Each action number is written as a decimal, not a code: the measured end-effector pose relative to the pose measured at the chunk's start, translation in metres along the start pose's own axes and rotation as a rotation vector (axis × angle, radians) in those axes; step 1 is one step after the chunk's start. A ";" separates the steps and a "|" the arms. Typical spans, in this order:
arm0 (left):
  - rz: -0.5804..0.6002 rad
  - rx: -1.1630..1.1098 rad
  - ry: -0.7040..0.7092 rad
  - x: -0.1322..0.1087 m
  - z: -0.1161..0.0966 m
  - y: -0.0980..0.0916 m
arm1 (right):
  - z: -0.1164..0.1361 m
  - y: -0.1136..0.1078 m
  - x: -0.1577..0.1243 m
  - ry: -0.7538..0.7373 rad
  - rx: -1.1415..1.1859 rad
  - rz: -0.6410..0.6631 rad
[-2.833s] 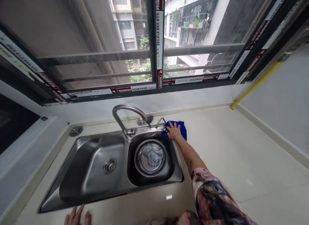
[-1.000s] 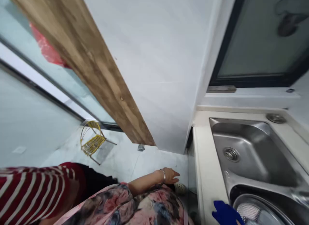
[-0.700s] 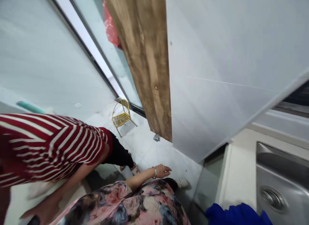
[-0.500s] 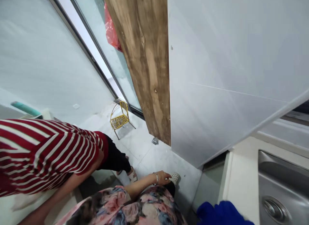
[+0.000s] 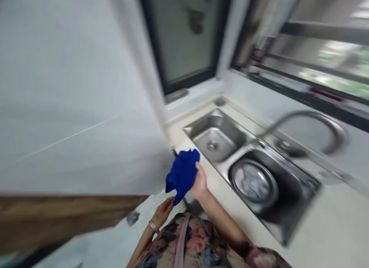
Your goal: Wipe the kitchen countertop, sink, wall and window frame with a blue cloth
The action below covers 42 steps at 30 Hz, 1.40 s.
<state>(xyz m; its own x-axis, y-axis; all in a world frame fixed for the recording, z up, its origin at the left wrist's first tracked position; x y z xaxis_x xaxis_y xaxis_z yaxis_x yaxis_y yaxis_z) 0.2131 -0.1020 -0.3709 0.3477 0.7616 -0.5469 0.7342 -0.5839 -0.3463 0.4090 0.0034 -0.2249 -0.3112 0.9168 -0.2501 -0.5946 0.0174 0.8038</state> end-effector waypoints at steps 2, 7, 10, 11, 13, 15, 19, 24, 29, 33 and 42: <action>0.154 0.009 0.116 0.031 -0.040 -0.011 | 0.003 -0.026 -0.018 -0.087 0.120 -0.040; 0.572 0.137 0.273 0.117 -0.146 0.027 | 0.052 -0.130 -0.124 -0.501 0.208 -0.403; 0.747 0.229 0.345 0.144 -0.194 0.081 | 0.072 -0.173 -0.214 -0.778 0.263 -0.613; 0.791 0.245 0.370 0.147 -0.208 0.103 | 0.077 -0.182 -0.246 -0.879 0.258 -0.676; 0.881 0.263 0.403 0.145 -0.229 0.152 | 0.087 -0.193 -0.314 -1.072 0.147 -0.844; 0.986 0.288 0.419 0.135 -0.245 0.205 | 0.095 -0.193 -0.380 -1.172 -0.117 -1.114; 1.169 0.475 0.555 0.107 -0.274 0.300 | 0.117 -0.171 -0.459 -0.911 -0.900 -1.702; 1.172 0.824 1.020 0.080 -0.310 0.385 | 0.107 -0.212 -0.476 -0.194 -1.264 -1.983; 1.294 0.832 1.456 0.061 -0.316 0.424 | 0.043 -0.255 -0.459 0.175 -1.245 -1.938; 1.350 0.845 1.571 0.073 -0.320 0.439 | 0.032 -0.262 -0.456 0.147 -1.273 -2.036; 1.059 0.843 1.556 0.159 -0.374 0.466 | 0.037 -0.271 -0.448 0.187 -1.136 -2.085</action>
<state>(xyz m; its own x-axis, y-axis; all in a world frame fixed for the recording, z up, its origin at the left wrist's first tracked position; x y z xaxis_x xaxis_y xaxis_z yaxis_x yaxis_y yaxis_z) 0.8291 -0.1477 -0.3344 0.7948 -0.6014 0.0810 -0.2736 -0.4743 -0.8368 0.7363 -0.3974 -0.3106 0.9943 -0.0503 -0.0937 -0.0742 0.3030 -0.9501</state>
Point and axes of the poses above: each hand's wrist, its own x-axis towards the middle knuckle, its own y-axis out of the palm, z = x × y, the point moved 7 cm from there along x, towards the middle knuckle, and after that the axes turned 12 degrees about z, right-handed, at the moved point
